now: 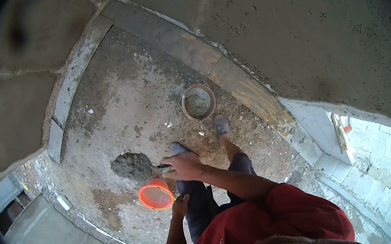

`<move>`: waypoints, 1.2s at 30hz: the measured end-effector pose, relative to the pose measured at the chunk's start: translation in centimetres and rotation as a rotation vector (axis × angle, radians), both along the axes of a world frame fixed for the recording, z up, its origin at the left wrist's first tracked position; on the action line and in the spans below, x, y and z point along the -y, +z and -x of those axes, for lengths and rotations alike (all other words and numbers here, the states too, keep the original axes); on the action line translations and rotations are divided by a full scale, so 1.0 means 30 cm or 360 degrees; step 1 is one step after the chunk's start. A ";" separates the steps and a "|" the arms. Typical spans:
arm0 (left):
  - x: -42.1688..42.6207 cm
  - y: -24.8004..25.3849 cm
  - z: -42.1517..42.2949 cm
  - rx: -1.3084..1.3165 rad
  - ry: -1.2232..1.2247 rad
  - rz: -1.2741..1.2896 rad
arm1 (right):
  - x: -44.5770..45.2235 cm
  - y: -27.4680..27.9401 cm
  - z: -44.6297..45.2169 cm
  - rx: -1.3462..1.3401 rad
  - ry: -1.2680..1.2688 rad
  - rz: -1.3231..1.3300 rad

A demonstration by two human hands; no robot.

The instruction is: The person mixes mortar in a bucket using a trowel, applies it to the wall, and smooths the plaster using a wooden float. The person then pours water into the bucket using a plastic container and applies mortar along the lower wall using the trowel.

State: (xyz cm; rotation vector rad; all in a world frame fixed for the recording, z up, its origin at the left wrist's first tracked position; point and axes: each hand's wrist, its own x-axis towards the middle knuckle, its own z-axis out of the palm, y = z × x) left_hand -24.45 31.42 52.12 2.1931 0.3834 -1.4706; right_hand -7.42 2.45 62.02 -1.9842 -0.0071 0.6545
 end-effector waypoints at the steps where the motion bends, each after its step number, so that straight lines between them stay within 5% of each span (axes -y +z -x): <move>1: -0.024 0.018 -0.009 -0.0045 -0.0029 0.0012 | -0.044 -0.006 0.012 0.0136 -0.0015 -0.0102; 5: -0.022 0.110 0.011 -0.0174 0.0185 -0.0154 | 0.054 -0.078 0.013 0.0248 0.0034 -0.0889; 7: 0.022 0.119 0.047 -0.0168 0.0412 -0.0238 | 0.353 0.005 -0.081 -0.0591 0.0281 -0.1045; 8: 0.001 0.067 0.099 -0.0182 0.0458 -0.0276 | 0.492 -0.087 -0.101 -0.0584 0.0345 -0.1097; 12: 0.118 0.085 0.156 -0.0175 0.0493 -0.0217 | 1.332 -0.112 -0.296 -0.0392 -0.0324 -0.0038; 14: 0.115 0.001 0.196 0.0045 0.0366 -0.0253 | 1.624 0.223 -0.286 0.0128 -0.0803 0.0114; 16: 0.264 0.064 0.025 -0.0217 0.0074 -0.0288 | 1.656 0.465 -0.145 0.0071 -0.0823 0.0265; 18: 0.287 -0.065 0.001 -0.0048 -0.0005 -0.0363 | 1.614 0.496 -0.009 -0.0004 -0.0867 0.0361; 21: 0.462 -0.103 -0.205 0.0223 0.0211 -0.0276 | 1.518 0.255 0.148 -0.0219 -0.1033 0.0384; 25: 0.542 -0.355 -0.396 0.0217 0.0749 0.0027 | 1.284 -0.209 0.200 -0.0138 -0.0731 0.0889; 31: 0.569 -0.900 -0.541 0.0308 0.0921 0.0269 | 0.952 -0.913 0.008 -0.0150 0.0121 0.1235; 36: 0.687 -1.330 -0.595 0.0128 0.1078 0.0407 | 0.771 -1.502 -0.142 -0.0022 0.0294 0.1560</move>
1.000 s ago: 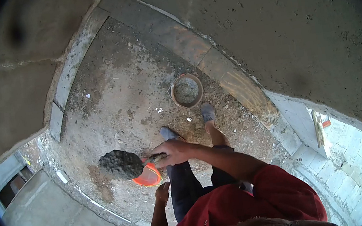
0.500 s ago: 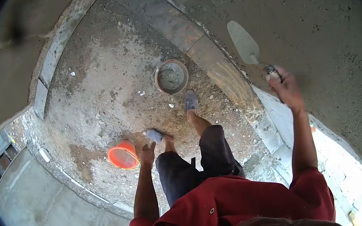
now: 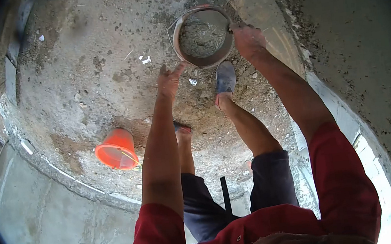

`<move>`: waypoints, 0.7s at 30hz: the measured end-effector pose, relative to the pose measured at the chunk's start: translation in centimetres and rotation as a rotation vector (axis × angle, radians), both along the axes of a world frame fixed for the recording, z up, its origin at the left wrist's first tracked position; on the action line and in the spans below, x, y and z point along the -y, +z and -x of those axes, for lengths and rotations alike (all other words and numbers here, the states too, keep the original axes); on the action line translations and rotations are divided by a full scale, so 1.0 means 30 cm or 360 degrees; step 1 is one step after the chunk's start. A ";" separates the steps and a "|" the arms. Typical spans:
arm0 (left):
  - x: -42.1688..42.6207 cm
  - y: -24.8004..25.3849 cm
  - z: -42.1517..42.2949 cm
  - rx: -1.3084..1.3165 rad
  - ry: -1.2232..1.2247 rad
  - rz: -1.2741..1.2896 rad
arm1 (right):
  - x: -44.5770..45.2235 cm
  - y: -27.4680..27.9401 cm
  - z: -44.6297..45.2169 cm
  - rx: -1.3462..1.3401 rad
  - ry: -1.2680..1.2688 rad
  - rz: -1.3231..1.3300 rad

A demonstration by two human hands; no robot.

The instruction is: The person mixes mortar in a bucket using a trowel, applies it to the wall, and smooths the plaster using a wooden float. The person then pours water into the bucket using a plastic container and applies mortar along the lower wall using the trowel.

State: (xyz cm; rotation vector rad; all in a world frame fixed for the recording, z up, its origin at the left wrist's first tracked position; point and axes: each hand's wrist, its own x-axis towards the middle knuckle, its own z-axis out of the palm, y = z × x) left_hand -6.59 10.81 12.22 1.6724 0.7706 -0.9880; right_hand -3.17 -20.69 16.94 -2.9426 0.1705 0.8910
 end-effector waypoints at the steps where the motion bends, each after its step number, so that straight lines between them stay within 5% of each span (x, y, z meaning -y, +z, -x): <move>1: 0.032 -0.066 -0.008 0.0007 0.0055 0.0101 | -0.017 -0.047 0.018 0.0021 0.0031 -0.0077; 6: 0.106 -0.204 -0.088 -0.0048 0.0270 0.0729 | 0.004 0.013 0.136 0.0255 0.0019 -0.0254; 9: 0.125 -0.324 -0.029 -0.0061 0.0412 0.0972 | 0.008 -0.055 0.084 -0.0151 -0.0234 0.0045; 13: 0.137 -0.169 0.007 0.0151 0.0656 0.1072 | -0.126 -0.187 0.125 -0.0201 -0.0084 -0.0247; 18: -0.125 0.106 0.161 -0.0111 0.0663 0.0711 | -0.239 0.087 0.222 -0.0443 -0.0174 -0.0733; 21: -0.338 0.266 0.354 0.0283 0.0837 0.1141 | -0.339 0.240 0.307 -0.0194 0.0087 -0.0817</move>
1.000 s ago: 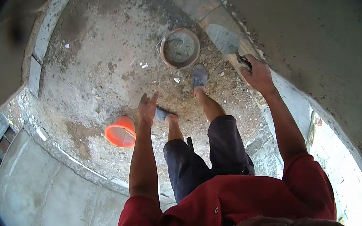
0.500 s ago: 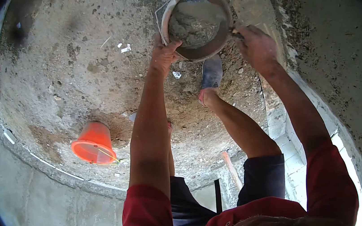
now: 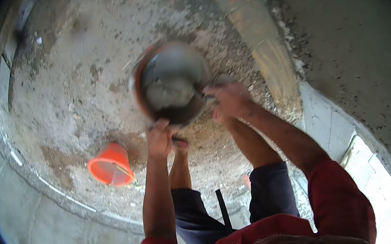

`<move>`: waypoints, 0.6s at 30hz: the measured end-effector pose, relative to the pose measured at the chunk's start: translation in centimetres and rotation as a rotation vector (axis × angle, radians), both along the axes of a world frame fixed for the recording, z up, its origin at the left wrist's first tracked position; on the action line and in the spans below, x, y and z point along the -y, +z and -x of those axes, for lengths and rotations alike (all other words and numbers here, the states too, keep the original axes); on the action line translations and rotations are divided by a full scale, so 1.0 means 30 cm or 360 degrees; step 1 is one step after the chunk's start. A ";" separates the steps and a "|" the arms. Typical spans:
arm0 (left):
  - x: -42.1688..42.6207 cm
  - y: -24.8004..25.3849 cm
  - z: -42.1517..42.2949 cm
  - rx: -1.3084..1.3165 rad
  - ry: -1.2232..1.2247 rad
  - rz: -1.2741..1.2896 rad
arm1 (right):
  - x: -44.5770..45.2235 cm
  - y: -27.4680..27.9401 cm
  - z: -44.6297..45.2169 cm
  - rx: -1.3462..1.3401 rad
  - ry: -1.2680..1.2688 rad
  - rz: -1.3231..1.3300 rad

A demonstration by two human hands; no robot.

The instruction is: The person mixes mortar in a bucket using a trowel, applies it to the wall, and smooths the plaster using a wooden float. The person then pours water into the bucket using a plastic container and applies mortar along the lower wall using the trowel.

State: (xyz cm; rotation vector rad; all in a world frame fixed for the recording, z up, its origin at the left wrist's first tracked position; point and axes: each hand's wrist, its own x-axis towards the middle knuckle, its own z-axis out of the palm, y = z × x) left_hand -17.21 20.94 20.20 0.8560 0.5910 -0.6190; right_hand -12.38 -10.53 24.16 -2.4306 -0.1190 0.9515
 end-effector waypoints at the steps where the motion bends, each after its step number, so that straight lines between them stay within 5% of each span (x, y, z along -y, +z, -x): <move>1: -0.034 0.096 0.019 -0.0035 0.0055 -0.0165 | -0.044 0.106 -0.015 -0.0023 0.0067 -0.0041; 5: -0.118 0.485 0.057 -0.0386 0.0317 -0.0570 | -0.148 0.376 -0.016 -0.0177 0.0081 -0.0496; 9: -0.135 0.755 0.116 -0.0309 0.0421 -0.0691 | -0.117 0.463 -0.014 -0.0346 0.0043 -0.0837; 13: -0.146 0.854 0.179 -0.0339 0.0420 -0.0705 | 0.139 0.390 -0.047 -0.0372 -0.0149 -0.1252; 16: -0.142 0.830 0.228 -0.0431 0.0387 -0.0703 | 0.472 0.340 -0.228 -0.0981 -0.0482 -0.0935; 18: -0.100 0.816 0.222 -0.0487 0.0362 -0.0642 | 0.770 0.304 -0.354 -0.0650 -0.0912 -0.0827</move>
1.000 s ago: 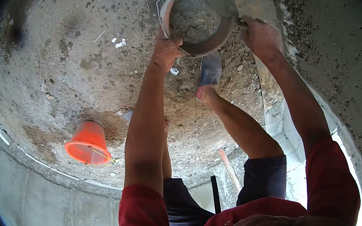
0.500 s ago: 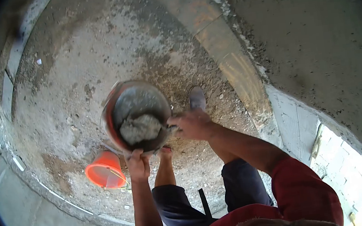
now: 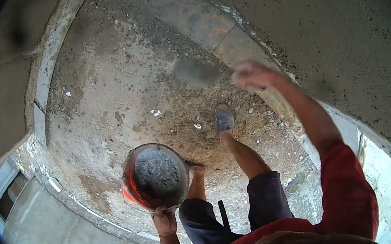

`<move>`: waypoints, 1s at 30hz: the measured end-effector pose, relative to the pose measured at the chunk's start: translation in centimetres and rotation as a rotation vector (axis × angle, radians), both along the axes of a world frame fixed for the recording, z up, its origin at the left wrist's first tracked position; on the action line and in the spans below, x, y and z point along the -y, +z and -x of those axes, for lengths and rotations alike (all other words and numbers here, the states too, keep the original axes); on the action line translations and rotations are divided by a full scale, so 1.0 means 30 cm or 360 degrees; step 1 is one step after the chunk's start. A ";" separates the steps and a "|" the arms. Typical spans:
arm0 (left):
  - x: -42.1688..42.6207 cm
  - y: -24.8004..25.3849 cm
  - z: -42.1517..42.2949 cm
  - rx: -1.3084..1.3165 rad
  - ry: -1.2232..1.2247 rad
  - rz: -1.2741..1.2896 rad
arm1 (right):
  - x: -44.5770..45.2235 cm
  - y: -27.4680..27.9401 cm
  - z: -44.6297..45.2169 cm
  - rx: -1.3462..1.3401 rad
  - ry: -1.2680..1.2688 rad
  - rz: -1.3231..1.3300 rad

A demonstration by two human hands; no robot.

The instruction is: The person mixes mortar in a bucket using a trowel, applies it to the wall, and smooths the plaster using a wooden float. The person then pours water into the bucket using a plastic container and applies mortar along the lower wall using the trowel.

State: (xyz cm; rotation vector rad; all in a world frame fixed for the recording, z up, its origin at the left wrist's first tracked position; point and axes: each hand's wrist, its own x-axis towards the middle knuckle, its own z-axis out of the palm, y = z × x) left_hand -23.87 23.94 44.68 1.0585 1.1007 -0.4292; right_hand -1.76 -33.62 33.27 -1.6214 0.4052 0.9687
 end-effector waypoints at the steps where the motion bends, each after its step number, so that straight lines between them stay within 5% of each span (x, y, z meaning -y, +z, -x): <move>1: 0.050 0.003 -0.021 -0.0030 0.0003 0.0027 | 0.143 0.069 -0.031 0.0305 -0.0294 0.0246; 4: 0.266 0.041 -0.120 0.0057 -0.0079 0.0106 | 0.452 0.496 -0.034 0.0985 -0.0535 0.0667; 8: 0.420 0.044 -0.181 0.0085 -0.0136 0.0266 | 0.357 0.820 0.134 0.0895 -0.0094 0.1219; 15: 0.530 -0.034 -0.288 0.0380 -0.0388 0.0549 | -0.082 0.739 0.165 0.1498 0.1003 0.1591; 17: 0.569 -0.021 -0.349 0.0495 -0.0491 0.0477 | -0.186 0.624 0.176 0.1462 0.1067 0.1714; 20: 0.629 0.013 -0.439 0.0578 -0.0582 0.0227 | -0.361 0.514 0.130 0.0864 0.1083 0.1394; 30: 0.342 0.124 -0.432 0.0731 -0.0166 0.0057 | -0.693 0.483 0.194 0.0825 0.0860 0.0754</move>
